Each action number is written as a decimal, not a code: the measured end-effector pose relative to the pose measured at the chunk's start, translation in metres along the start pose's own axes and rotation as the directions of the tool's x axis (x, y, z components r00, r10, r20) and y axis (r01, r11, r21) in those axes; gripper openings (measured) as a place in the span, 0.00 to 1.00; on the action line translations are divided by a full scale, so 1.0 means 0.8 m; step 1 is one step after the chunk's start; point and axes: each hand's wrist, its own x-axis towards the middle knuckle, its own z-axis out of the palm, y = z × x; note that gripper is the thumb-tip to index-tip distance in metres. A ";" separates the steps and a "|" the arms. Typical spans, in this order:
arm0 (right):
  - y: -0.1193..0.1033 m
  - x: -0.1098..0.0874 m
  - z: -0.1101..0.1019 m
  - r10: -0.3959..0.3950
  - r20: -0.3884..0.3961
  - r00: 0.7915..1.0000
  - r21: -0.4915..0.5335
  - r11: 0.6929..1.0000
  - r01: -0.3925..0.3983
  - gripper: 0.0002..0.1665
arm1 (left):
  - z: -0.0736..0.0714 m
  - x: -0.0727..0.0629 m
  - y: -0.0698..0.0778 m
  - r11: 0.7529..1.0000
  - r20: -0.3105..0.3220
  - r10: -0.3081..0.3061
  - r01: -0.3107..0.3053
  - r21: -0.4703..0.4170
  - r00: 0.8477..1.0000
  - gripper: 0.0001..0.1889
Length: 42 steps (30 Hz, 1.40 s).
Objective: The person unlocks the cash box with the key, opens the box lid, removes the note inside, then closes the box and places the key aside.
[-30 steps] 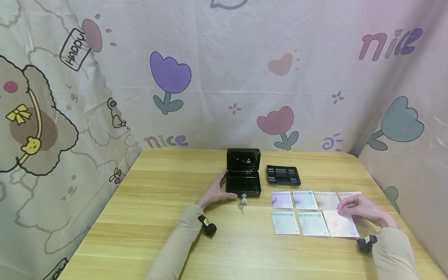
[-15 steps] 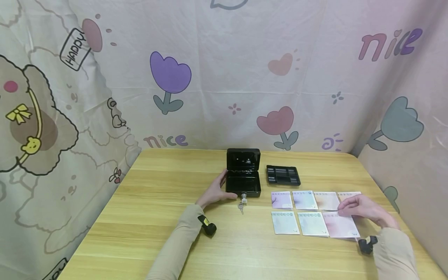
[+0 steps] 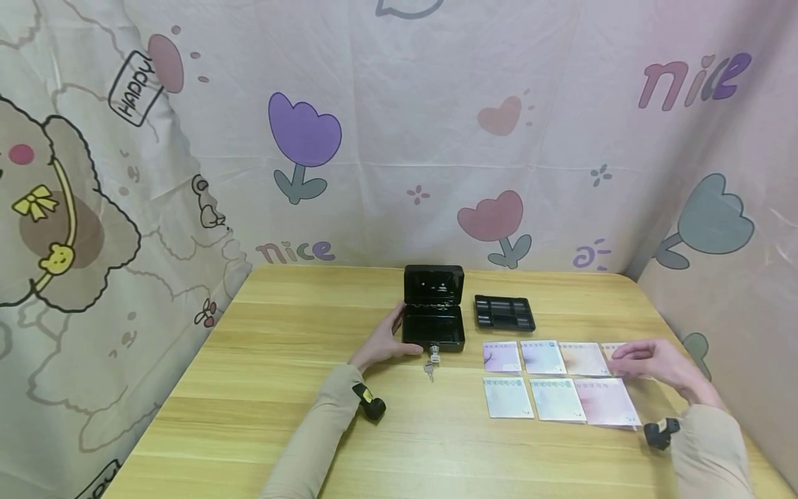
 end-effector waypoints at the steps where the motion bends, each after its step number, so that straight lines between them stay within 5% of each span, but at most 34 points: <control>1: 0.000 0.000 -0.001 -0.006 -0.005 1.000 0.007 1.000 0.006 0.17 | 0.000 0.000 0.000 1.000 0.000 0.001 -0.001 0.001 1.000 0.63; 17: -0.027 0.011 0.011 -0.025 -0.108 0.994 -0.038 0.999 0.021 0.24 | 0.000 -0.001 0.000 1.000 0.004 -0.005 0.005 0.016 1.000 0.63; 42: -0.081 0.050 0.039 -0.130 -0.060 0.990 0.006 0.991 0.131 0.26 | 0.000 -0.001 -0.001 1.000 0.006 0.009 -0.009 0.013 1.000 0.62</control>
